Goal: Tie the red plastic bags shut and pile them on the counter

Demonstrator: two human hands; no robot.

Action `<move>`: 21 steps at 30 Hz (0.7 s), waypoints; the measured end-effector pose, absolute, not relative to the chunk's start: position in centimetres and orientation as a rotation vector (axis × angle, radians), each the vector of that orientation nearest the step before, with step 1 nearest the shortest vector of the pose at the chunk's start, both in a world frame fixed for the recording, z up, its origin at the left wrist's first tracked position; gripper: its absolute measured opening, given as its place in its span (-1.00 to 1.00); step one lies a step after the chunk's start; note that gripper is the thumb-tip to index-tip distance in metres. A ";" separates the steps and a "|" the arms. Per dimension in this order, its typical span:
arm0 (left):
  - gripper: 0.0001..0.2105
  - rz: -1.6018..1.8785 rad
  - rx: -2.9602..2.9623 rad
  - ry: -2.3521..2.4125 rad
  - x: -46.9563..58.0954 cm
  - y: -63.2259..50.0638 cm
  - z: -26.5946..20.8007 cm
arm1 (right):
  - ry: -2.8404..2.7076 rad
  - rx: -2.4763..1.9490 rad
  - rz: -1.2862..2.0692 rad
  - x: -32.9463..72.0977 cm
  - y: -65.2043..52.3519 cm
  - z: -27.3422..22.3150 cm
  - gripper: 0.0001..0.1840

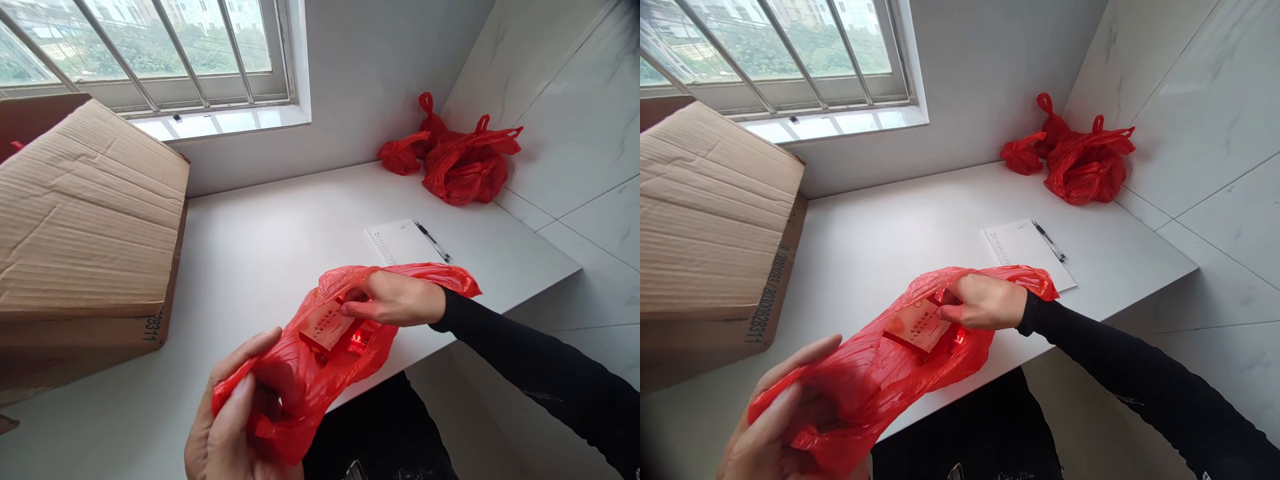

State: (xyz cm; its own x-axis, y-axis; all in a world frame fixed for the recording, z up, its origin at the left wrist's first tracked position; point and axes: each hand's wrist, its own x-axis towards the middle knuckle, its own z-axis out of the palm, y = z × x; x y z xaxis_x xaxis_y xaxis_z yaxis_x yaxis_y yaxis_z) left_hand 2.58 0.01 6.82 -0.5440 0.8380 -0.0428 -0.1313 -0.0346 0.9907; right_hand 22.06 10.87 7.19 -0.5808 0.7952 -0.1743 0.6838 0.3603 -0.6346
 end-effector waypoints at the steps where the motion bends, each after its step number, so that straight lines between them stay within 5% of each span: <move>1: -0.84 1.670 0.764 1.500 2.5 0.2 6.8 | -2.430 -1.379 1.125 22.1 10.9 7.3 -0.61; 21: -0.65 1.736 0.961 1.206 2.6 1.9 6.5 | -2.210 -1.305 1.650 22.2 11.2 7.1 -0.85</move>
